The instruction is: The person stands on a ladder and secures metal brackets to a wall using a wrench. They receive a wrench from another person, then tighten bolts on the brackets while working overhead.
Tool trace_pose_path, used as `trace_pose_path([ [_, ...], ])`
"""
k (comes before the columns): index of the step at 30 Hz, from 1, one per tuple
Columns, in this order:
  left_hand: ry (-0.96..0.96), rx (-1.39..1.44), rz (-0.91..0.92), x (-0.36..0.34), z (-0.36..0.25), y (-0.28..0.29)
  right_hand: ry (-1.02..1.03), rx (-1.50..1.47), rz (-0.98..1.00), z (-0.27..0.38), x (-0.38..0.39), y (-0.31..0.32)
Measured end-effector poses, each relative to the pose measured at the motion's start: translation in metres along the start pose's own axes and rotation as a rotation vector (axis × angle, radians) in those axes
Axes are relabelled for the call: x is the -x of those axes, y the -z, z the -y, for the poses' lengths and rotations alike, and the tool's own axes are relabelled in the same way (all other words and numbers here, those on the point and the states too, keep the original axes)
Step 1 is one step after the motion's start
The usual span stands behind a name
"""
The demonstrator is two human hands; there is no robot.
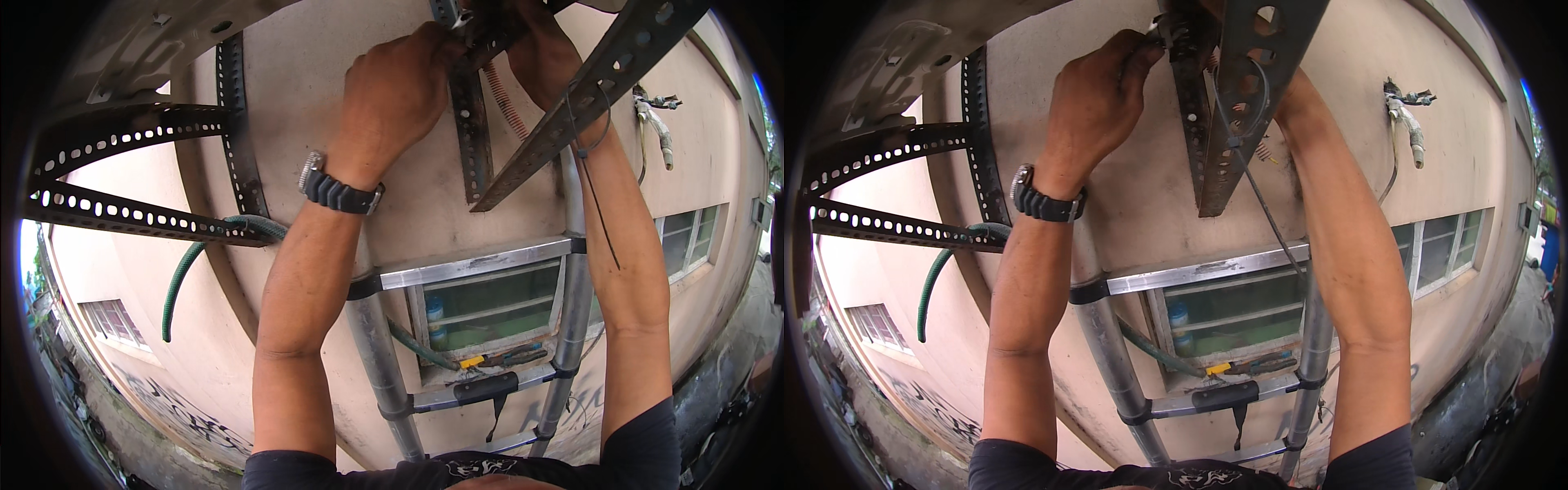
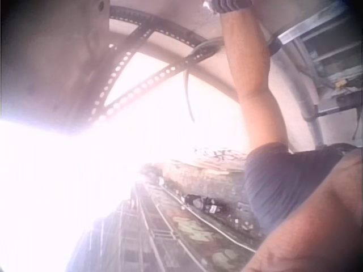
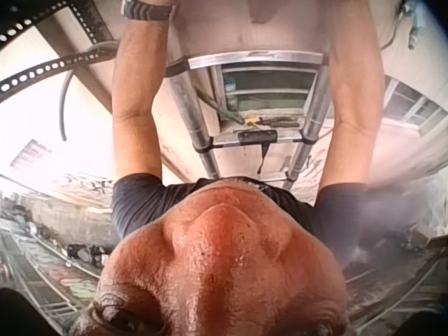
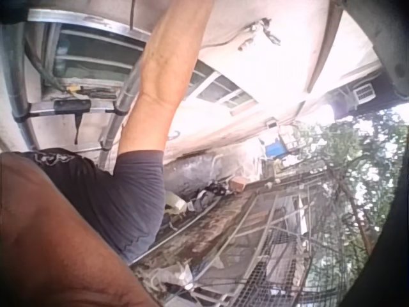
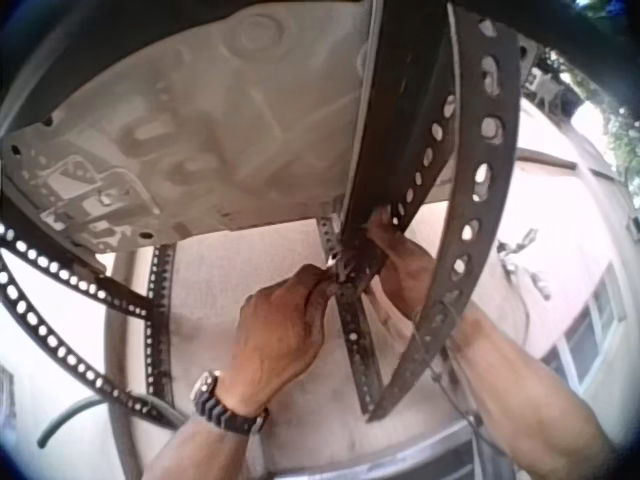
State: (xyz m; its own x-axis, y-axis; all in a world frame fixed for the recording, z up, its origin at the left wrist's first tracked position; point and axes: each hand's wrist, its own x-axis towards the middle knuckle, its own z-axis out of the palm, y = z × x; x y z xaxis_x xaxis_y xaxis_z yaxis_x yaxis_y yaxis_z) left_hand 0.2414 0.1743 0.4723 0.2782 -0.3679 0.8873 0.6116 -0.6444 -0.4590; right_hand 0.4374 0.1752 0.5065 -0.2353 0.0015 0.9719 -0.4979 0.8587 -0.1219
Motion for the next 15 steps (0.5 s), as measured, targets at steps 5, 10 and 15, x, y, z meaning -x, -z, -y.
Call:
trace_pose_path([
  [5,0.072,0.234,-0.143,0.007,0.001,-0.037,0.041,0.046,-0.027,-0.007,0.002,0.007],
  [10,-0.022,0.306,-0.222,-0.004,0.005,-0.054,0.007,0.106,-0.061,0.008,0.005,0.002],
  [15,-0.136,0.275,-0.242,-0.016,0.003,-0.058,0.089,0.142,-0.096,0.003,0.003,0.008],
])
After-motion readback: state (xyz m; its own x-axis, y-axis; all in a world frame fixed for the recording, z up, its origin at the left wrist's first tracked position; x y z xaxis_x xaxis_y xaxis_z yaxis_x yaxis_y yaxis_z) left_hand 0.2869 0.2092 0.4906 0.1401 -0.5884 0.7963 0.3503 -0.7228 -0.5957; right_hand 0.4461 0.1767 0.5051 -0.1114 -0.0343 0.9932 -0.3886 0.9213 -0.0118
